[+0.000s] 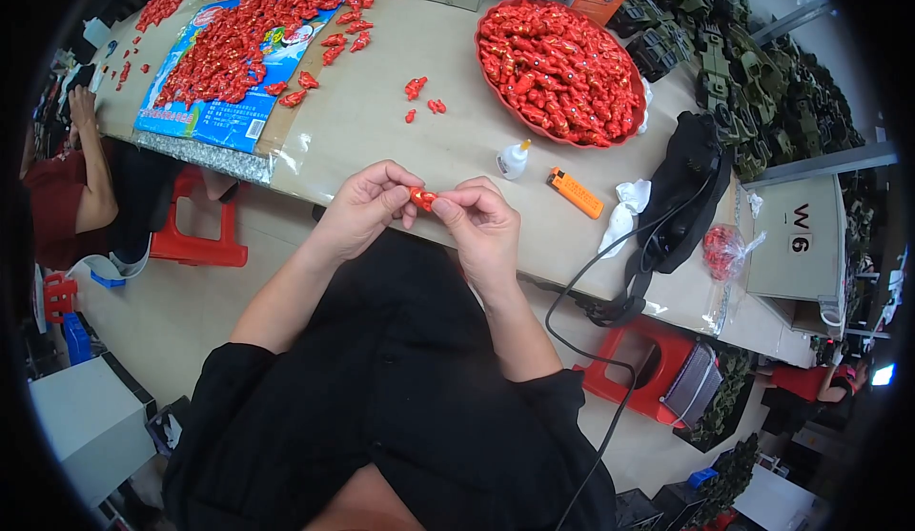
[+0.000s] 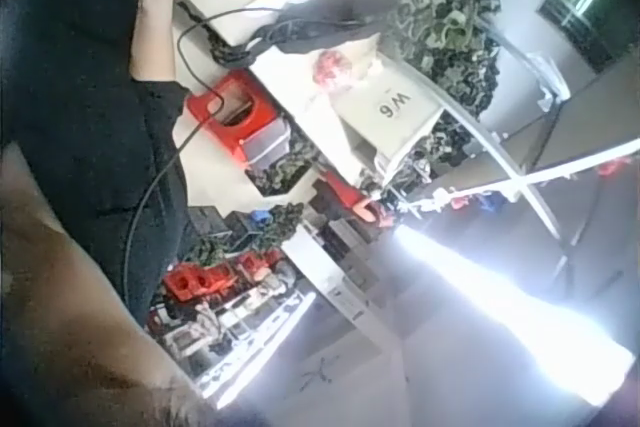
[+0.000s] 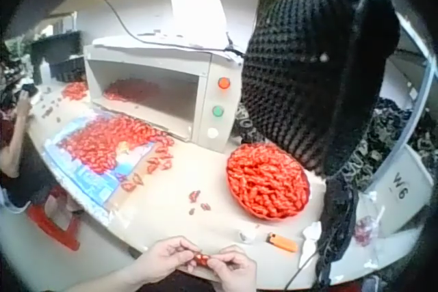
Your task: The person assembles small toy parts by applying glue from a bottle onto the pieces and pressing components together by hand.
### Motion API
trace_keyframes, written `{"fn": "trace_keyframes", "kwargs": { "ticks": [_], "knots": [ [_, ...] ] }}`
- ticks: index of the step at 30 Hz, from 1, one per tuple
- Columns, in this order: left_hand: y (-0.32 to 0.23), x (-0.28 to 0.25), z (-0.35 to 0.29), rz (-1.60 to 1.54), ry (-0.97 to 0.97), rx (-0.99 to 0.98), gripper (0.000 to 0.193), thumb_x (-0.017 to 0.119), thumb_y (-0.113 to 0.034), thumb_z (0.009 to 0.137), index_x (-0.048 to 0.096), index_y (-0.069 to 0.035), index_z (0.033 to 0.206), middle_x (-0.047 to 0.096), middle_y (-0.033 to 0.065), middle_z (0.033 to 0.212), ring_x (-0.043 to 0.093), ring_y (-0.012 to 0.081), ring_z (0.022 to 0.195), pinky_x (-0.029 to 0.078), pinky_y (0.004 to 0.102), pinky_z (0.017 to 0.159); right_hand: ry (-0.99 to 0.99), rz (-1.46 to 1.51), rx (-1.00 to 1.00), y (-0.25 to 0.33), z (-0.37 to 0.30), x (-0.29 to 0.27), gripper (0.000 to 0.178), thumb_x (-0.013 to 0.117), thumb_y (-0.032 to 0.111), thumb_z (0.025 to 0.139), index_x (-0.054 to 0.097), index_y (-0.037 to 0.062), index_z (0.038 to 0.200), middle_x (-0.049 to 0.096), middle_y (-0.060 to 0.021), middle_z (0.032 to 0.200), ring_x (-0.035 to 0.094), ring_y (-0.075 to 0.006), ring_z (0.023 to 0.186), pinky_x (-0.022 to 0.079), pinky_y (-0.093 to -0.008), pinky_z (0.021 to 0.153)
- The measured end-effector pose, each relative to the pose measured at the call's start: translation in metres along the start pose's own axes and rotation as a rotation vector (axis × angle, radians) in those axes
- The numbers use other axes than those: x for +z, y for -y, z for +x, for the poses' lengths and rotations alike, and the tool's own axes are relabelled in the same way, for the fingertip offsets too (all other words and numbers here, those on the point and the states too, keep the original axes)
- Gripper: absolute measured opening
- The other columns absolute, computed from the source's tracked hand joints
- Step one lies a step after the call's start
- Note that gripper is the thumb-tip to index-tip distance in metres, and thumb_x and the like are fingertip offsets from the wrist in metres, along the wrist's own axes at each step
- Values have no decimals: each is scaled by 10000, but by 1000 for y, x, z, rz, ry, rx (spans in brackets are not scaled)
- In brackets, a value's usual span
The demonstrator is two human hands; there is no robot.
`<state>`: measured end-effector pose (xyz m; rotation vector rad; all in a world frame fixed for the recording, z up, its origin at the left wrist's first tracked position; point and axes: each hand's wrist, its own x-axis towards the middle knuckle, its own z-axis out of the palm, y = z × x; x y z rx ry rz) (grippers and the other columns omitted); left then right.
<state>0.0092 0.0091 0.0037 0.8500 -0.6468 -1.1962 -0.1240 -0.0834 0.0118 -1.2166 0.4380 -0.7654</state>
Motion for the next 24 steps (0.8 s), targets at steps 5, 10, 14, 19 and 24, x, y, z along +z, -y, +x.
{"fn": "trace_keyframes", "kwargs": {
  "ticks": [5,10,14,19,24],
  "knots": [
    [-1,0,0,5,-5,-7,117,463,-47,859,508,7,953,553,69,831,520,113,705,437,222,637,-1,-13,-27,-3,1,0,28,607,-10,755,587,-14,774,493,-35,780,468,-77,643,388,-184,587],
    [0,2,1,14,-11,-2,118,470,-46,855,508,10,951,556,71,826,522,111,704,441,222,638,-3,-20,-44,-3,1,2,26,597,2,767,576,-11,777,495,-32,770,459,-70,574,370,-171,513],
    [0,2,0,23,-24,3,121,474,-49,854,511,11,953,557,70,818,523,109,700,442,220,635,-24,-30,-34,-2,0,5,27,595,7,770,574,-10,771,495,-31,768,458,-66,571,371,-168,513],
    [4,4,0,92,-73,51,121,481,-54,853,523,13,944,558,65,788,522,104,686,443,221,633,-35,-54,14,2,1,7,37,594,15,773,571,-11,765,491,-28,767,457,-64,561,375,-170,506],
    [5,6,-1,108,-106,71,162,464,-68,867,539,24,976,558,54,781,517,96,672,440,214,628,39,-41,190,8,7,0,44,608,34,771,601,-8,784,545,-21,724,485,-50,580,399,-159,527]
  ]
}}
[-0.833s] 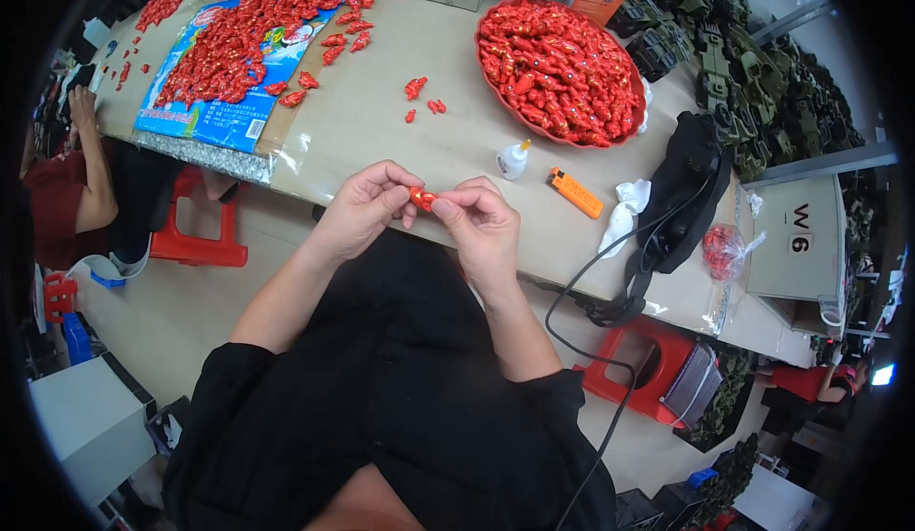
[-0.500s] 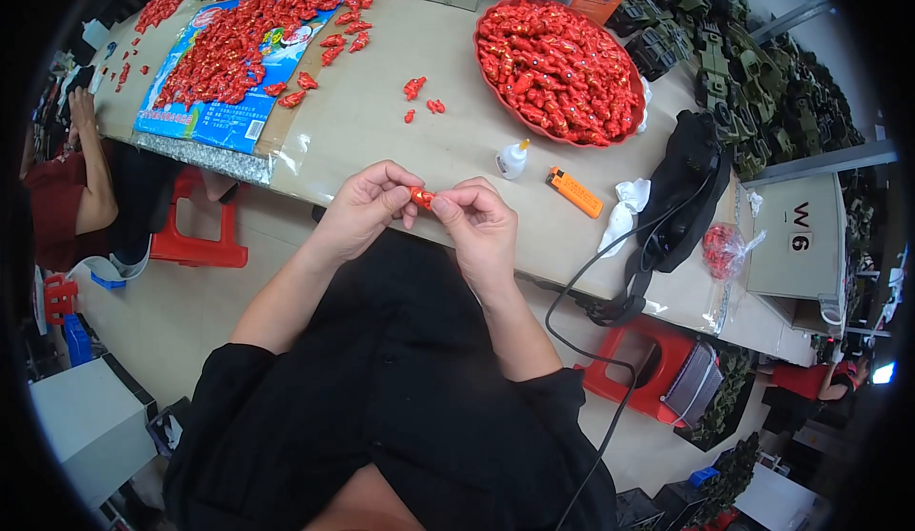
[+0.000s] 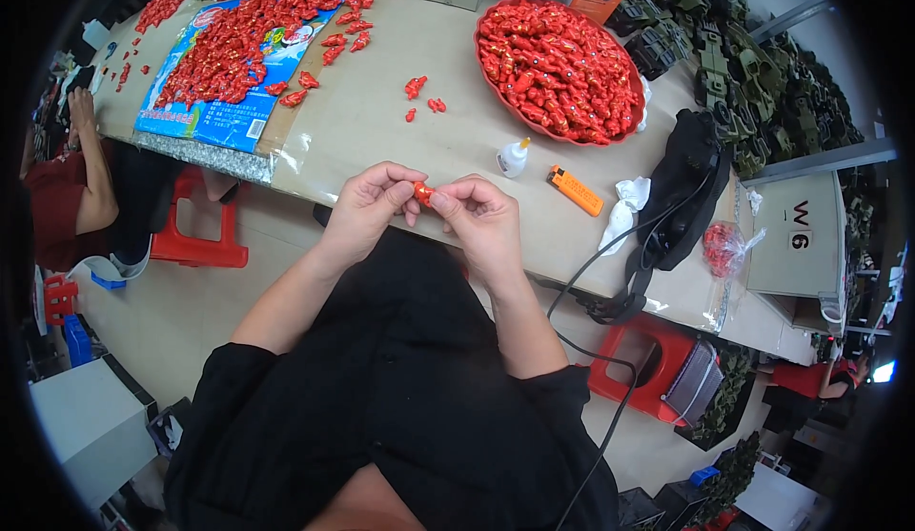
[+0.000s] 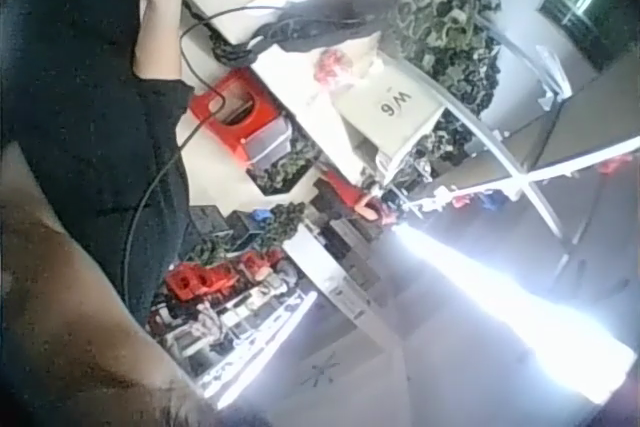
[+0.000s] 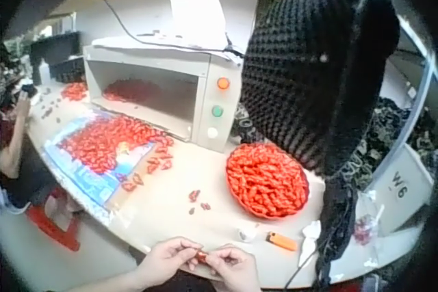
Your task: The person assembles small toy parts by applying glue from a bottle onto the pieces and pressing components together by hand.
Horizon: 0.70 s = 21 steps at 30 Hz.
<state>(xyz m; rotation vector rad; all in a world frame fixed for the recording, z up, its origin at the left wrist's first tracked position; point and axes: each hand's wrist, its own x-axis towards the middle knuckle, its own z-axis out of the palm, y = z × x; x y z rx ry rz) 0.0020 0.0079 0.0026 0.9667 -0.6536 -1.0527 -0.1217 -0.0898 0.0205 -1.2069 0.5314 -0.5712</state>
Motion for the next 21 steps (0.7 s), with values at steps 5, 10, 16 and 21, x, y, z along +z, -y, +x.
{"fn": "trace_keyframes", "kwargs": {
  "ticks": [5,10,16,21],
  "knots": [
    [0,-1,0,13,19,-6,229,453,-93,877,529,24,1058,564,47,805,503,82,663,434,206,628,74,4,-8,0,2,-5,47,605,40,774,604,-5,790,568,-33,743,489,-49,576,405,-165,518],
    [-1,-2,-2,20,53,-41,265,457,-86,873,507,23,1109,564,40,832,493,78,676,430,201,642,46,44,-7,-2,2,-3,58,601,39,777,598,-7,813,571,-39,747,496,-47,579,413,-166,507],
    [-10,1,-1,18,59,-124,285,487,-44,842,498,27,1118,559,39,860,486,81,695,425,197,665,-29,22,-51,-7,0,1,66,603,41,776,593,-11,815,549,-27,760,504,-45,592,420,-160,507],
    [-11,-1,2,-10,62,-144,263,495,-42,836,511,45,1083,560,44,843,491,81,696,428,201,671,-69,-74,-103,-8,-3,6,55,600,33,776,600,-7,814,524,-30,812,525,-59,655,433,-165,523]
  ]
}}
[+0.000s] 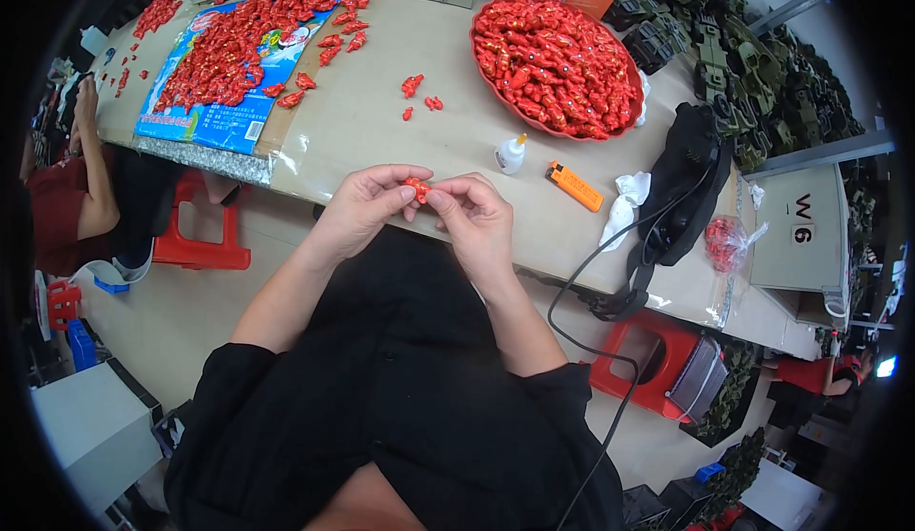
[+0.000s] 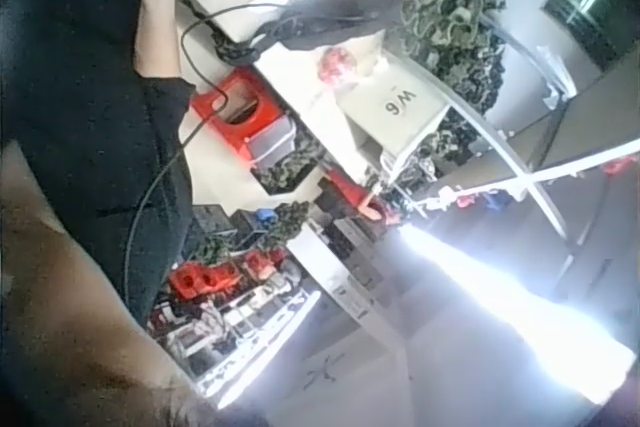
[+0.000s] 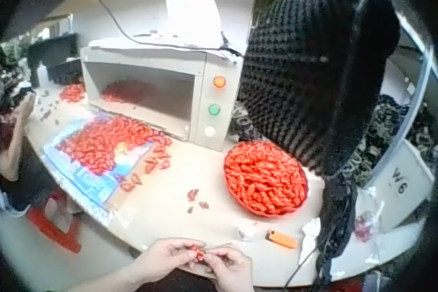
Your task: The person assembles small toy parts by applying glue from a bottle onto the pieces and pressing components together by hand.
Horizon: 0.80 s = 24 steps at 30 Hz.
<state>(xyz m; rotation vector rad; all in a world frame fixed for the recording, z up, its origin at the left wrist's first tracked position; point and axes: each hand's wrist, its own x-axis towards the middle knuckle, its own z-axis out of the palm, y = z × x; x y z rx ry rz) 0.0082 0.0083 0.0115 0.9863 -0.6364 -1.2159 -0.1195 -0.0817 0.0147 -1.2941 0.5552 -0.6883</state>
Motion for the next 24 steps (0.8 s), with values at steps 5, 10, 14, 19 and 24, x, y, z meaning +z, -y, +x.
{"fn": "trace_keyframes", "kwargs": {
  "ticks": [5,10,14,19,24],
  "knots": [
    [0,4,0,59,-19,-11,249,487,-41,840,520,36,1074,560,42,838,499,76,706,430,204,683,-8,-33,-65,-4,-2,-1,54,598,28,774,607,-9,811,522,-33,822,532,-71,671,443,-170,542],
    [1,6,-1,108,-31,7,244,478,-39,843,525,23,1074,556,35,835,501,73,714,427,204,693,-20,-65,-106,-6,-2,-1,48,595,16,771,610,-19,800,535,-43,812,529,-76,662,445,-177,554],
    [0,8,-1,129,-28,34,242,467,-34,846,525,19,1075,536,29,854,498,74,729,423,207,700,-21,-100,-124,-6,-2,-1,41,591,3,769,607,-27,793,540,-50,808,527,-80,655,442,-179,566],
    [2,3,1,163,5,61,241,468,-62,857,521,7,1081,525,33,927,520,73,818,436,205,710,-32,-97,-120,-7,-1,0,35,589,-11,765,603,-32,790,537,-54,810,528,-82,662,445,-181,577],
    [0,4,0,158,9,60,238,466,-58,856,521,6,1079,525,36,942,519,72,816,432,205,717,-28,-91,-128,-6,-1,1,35,589,-21,761,597,-36,791,534,-56,811,528,-84,671,447,-183,581]
  ]
}}
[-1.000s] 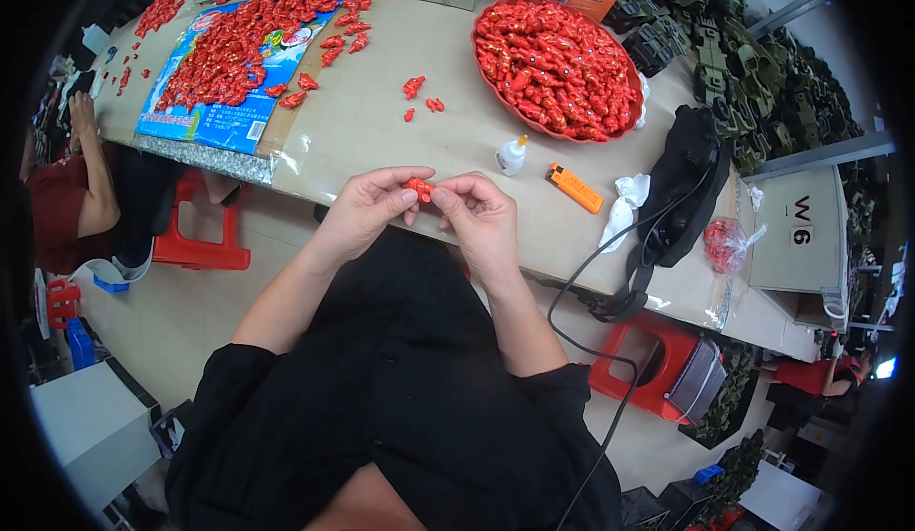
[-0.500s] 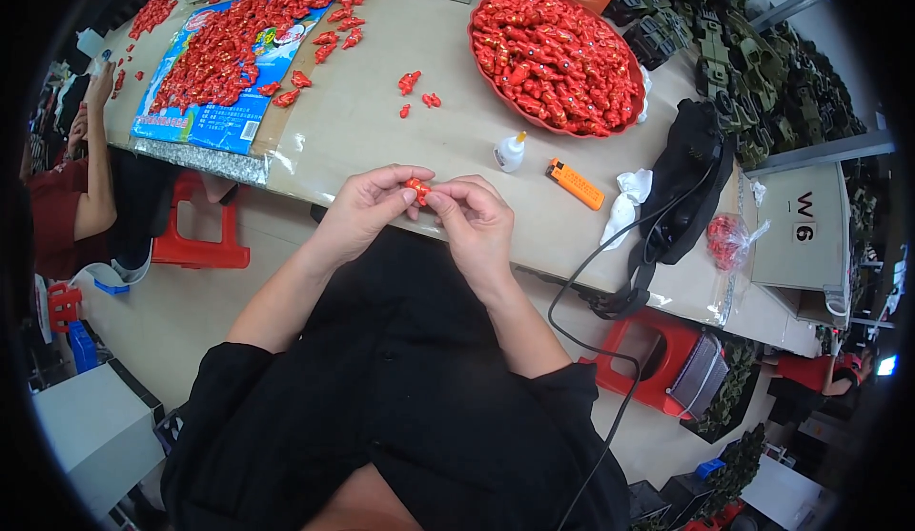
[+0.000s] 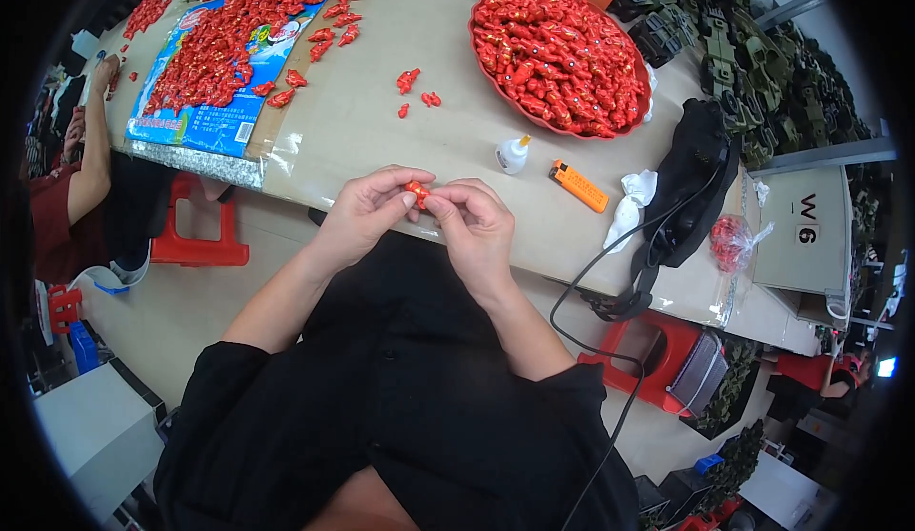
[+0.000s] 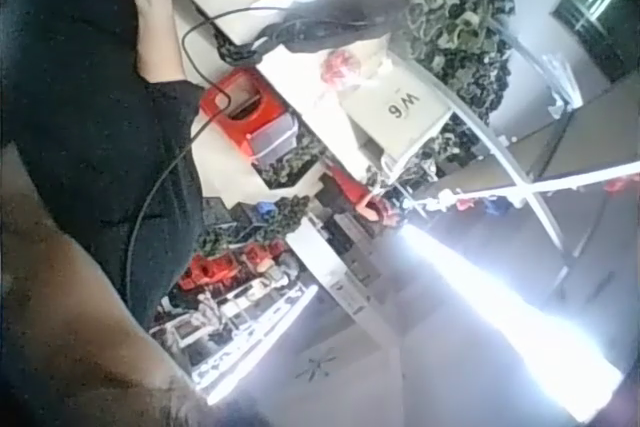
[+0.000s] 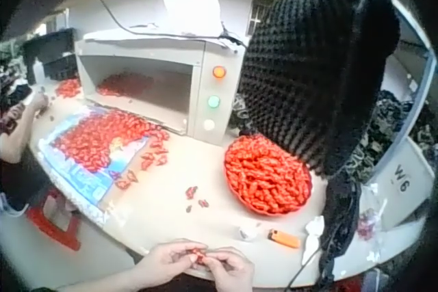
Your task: The person assembles small toy parts by applying glue from a bottle onto the pieces and pressing components together by hand.
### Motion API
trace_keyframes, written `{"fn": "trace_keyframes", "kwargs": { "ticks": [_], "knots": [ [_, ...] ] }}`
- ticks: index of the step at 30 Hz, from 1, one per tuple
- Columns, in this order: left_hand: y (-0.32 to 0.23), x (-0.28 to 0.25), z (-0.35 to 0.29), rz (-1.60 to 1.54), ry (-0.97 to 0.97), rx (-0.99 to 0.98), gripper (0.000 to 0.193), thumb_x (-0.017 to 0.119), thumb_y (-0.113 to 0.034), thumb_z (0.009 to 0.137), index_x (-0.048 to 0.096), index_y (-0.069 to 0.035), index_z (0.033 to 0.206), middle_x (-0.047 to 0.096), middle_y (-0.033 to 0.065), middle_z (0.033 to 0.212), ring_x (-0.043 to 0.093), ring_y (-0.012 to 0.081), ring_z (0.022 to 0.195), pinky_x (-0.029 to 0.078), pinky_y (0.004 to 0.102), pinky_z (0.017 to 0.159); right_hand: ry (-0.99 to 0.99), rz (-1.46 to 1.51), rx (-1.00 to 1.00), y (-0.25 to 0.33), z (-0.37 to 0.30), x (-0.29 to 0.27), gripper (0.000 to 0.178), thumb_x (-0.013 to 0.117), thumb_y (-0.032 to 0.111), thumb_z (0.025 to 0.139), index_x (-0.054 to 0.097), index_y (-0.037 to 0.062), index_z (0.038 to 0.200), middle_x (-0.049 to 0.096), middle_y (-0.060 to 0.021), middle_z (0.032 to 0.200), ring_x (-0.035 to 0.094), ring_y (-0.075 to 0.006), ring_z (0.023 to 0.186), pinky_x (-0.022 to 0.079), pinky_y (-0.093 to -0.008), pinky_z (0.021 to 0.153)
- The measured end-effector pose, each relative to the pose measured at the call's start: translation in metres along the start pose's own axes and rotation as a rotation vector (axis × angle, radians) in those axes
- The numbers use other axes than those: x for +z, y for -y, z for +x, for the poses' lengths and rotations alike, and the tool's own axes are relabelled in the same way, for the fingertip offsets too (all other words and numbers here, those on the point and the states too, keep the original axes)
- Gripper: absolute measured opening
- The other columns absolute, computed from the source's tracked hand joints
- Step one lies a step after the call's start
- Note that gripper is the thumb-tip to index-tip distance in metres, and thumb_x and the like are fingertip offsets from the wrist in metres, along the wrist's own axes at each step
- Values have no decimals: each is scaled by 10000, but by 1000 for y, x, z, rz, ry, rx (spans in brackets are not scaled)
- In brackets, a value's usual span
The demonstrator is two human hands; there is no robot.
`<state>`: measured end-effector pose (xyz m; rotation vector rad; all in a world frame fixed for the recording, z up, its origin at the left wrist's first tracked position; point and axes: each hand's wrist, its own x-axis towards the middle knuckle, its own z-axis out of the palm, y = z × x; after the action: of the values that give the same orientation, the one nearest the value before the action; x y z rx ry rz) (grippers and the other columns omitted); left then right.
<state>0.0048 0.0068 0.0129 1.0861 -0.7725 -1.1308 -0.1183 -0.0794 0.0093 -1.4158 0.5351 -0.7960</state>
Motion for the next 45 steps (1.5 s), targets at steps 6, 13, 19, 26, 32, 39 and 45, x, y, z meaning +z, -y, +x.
{"fn": "trace_keyframes", "kwargs": {
  "ticks": [6,13,19,26,32,39,45],
  "knots": [
    [0,-1,1,-87,1,-20,253,479,-47,848,509,25,1088,536,51,909,509,88,770,432,221,728,3,-10,11,-2,1,-1,44,589,-2,770,600,-28,803,533,-51,816,528,-80,669,447,-185,571],
    [0,-2,2,-49,3,-31,248,485,-70,853,506,26,1081,560,38,824,513,86,696,447,220,668,33,65,21,-1,1,-7,65,587,29,783,598,-17,828,531,-46,827,529,-78,672,457,-186,569],
    [-6,-5,4,-1,82,-154,241,477,-107,864,517,26,1061,567,45,814,468,59,568,405,183,484,49,134,44,-2,0,-8,66,577,26,789,594,-20,833,531,-48,829,529,-77,671,456,-185,572],
    [-5,-6,5,-125,87,-153,210,479,-91,857,537,33,1017,569,51,812,474,57,562,408,180,480,63,60,-19,-1,-1,-7,59,573,9,785,590,-29,826,532,-51,823,528,-78,656,452,-185,566],
    [-5,-7,5,-122,79,-162,190,479,-68,848,551,33,991,570,51,798,473,57,557,407,179,480,53,-31,-98,-3,-3,-6,52,579,-5,775,593,-28,819,536,-55,795,524,-84,638,443,-189,561],
    [-5,-7,3,-65,67,-186,190,497,-97,840,558,16,979,524,9,631,466,52,523,390,175,507,56,-146,-194,-1,-5,-4,48,579,-34,759,595,-29,804,545,-72,778,522,-96,630,434,-198,549],
    [-5,-7,3,-65,66,-201,183,492,-79,838,557,11,983,515,9,615,467,56,517,391,178,508,49,-183,-190,-3,-5,-3,56,590,-40,742,598,-25,795,558,-78,746,527,-114,632,431,-202,550]
  ]
}}
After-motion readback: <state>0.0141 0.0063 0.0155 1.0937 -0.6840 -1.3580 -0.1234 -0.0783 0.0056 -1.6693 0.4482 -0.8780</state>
